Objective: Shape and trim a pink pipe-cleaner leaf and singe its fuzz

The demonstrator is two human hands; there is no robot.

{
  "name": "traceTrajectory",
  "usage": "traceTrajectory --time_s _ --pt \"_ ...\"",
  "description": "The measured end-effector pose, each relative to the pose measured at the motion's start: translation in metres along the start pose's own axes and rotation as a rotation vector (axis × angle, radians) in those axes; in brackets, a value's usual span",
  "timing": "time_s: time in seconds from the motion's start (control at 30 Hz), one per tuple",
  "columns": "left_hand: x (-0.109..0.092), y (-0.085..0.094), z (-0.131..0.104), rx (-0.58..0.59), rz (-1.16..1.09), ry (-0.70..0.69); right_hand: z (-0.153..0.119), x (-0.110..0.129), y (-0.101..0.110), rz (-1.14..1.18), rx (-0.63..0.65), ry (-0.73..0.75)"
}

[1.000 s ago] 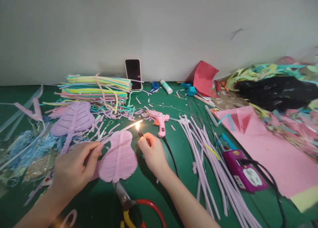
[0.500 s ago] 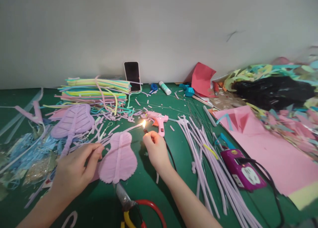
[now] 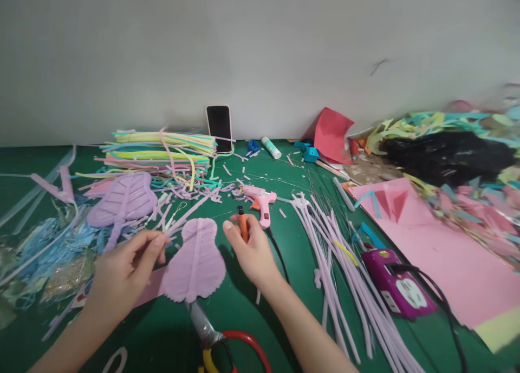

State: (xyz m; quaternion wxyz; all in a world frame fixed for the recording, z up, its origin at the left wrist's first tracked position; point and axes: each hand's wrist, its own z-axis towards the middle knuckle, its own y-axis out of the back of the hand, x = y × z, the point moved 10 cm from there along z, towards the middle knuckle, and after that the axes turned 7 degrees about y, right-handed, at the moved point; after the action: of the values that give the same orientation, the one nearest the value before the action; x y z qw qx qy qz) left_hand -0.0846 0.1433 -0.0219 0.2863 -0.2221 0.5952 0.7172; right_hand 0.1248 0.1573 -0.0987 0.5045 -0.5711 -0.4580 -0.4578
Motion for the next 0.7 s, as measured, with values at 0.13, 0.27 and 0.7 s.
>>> traceTrajectory --time_s 0.13,0.27,0.7 --pt "0.012 0.004 0.001 0.006 -0.141 0.188 -0.007 0.0 -0.017 0.244 0.116 -0.118" --pt "0.019 -0.004 -0.002 0.072 -0.335 0.333 -0.023 0.005 -0.046 0.53 0.335 -0.272" --pt "0.023 -0.048 -0.02 0.296 -0.941 0.648 -0.023 0.005 -0.047 0.502 0.301 -0.195"
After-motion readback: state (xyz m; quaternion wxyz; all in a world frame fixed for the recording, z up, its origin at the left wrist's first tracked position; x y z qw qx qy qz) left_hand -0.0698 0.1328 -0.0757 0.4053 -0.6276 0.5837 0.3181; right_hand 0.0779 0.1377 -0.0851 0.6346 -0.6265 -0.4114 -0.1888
